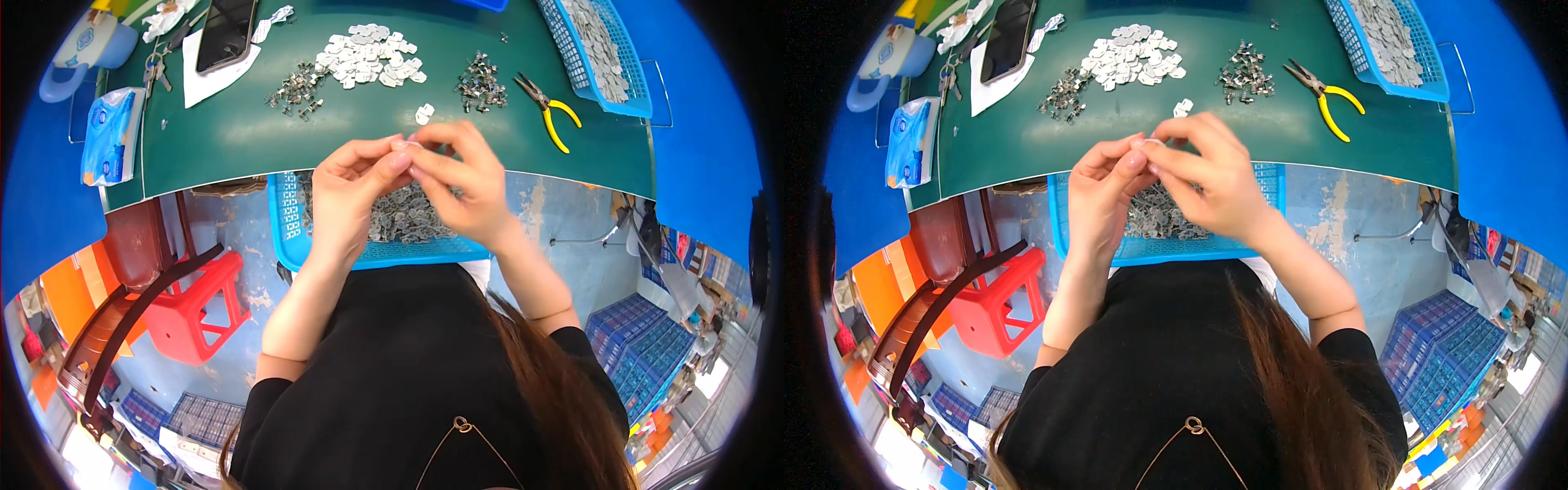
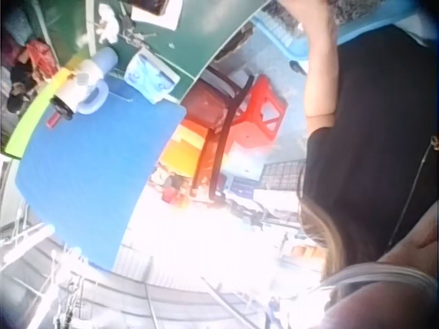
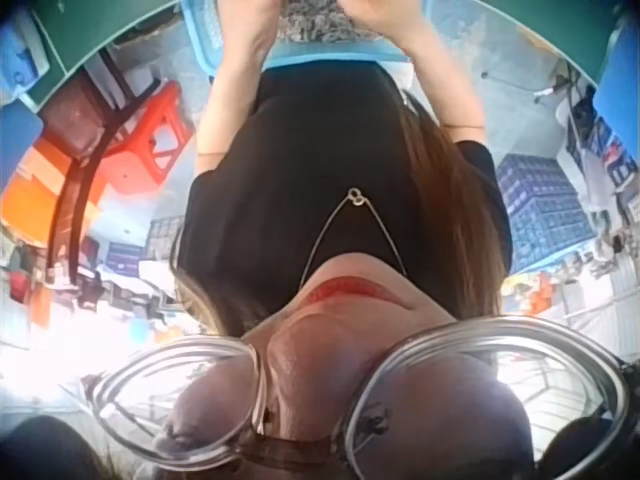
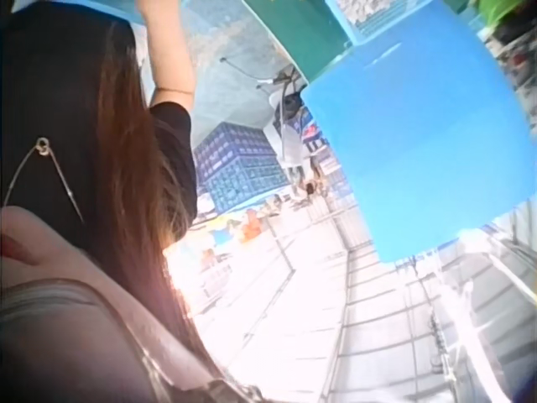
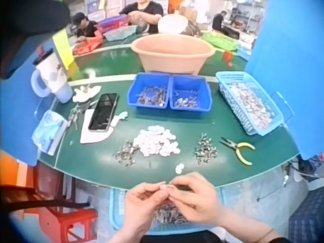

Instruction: Assemble small electronic components by attaching metal clips to grey base pieces using needle-nose pliers.

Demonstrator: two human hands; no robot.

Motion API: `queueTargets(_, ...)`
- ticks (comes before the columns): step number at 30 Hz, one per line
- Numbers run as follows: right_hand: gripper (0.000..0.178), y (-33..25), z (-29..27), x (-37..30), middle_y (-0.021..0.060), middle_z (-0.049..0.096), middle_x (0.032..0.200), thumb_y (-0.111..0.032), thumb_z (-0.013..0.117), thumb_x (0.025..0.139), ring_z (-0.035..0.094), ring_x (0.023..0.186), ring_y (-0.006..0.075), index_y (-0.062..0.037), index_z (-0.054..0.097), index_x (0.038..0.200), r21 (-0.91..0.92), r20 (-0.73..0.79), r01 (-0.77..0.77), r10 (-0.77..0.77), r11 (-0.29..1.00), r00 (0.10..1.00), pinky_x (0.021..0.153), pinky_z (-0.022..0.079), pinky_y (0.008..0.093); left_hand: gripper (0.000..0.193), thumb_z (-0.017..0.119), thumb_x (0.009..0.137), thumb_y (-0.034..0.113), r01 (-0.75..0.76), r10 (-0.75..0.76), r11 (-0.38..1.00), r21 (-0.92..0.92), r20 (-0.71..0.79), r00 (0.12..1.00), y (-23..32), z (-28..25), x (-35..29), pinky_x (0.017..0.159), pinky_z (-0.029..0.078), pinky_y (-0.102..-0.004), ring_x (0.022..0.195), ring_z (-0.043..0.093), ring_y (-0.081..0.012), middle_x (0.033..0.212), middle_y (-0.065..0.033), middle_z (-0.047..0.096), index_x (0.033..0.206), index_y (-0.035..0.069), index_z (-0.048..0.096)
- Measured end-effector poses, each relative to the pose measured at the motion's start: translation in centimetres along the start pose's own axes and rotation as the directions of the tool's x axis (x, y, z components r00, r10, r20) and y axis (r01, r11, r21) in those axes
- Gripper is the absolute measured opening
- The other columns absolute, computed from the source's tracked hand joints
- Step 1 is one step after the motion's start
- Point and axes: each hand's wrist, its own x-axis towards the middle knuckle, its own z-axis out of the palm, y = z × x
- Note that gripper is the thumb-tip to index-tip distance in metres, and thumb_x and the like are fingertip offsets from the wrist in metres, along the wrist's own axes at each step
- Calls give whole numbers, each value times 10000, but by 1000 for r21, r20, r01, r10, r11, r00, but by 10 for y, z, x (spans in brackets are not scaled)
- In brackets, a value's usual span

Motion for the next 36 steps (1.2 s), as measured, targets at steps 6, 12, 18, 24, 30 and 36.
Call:
queueTargets(6,287,-7,9,-25,125,643,986,91,637,765,603,874,196,20,671,1041,360,-64,-273,315,892,947,732,485,274,175,681,829,26,13,-13,1000,0,24,1000,-9,-8,-6,756,573,-291,817,665,-170,932,-133,674,987,-40,648)
queueTargets(12,215,-2,1,-23,119,662,910,67,665,757,615,864,187,25,691,966,321,-87,-303,346,897,934,738,485,274,159,664,837,4,-41,41,991,126,-2,999,-9,-2,-7,754,572,-289,806,668,-172,909,-130,675,987,-46,650)
queueTargets(18,125,38,-20,-17,82,641,832,-36,737,730,609,765,177,-19,690,844,-272,-326,-323,229,907,917,648,473,263,172,661,841,6,-96,100,974,203,-7,995,-8,-7,-3,770,560,-281,817,667,-163,905,-123,676,1006,-42,645)
queueTargets(24,154,43,-20,-4,64,605,855,-93,766,706,588,800,199,-45,669,815,-426,-345,-401,265,811,901,671,454,291,189,668,838,13,-78,77,974,215,13,997,-8,-3,-3,783,553,-276,841,663,-156,915,-115,677,1019,-38,640)
queueTargets(30,139,48,-19,-7,53,595,875,-91,747,709,571,859,232,-68,673,824,-505,-265,-349,243,789,933,755,445,339,200,672,837,16,-93,94,973,213,3,996,-7,-3,-2,788,549,-273,849,659,-151,925,-113,675,1026,-37,634)
queueTargets(36,118,48,-26,1,45,601,898,-91,720,735,560,848,228,-87,684,846,-453,-257,-305,205,838,944,748,423,335,217,682,833,27,-93,97,972,214,-10,995,-6,-4,0,778,540,-260,842,654,-144,926,-105,676,1033,-36,627)
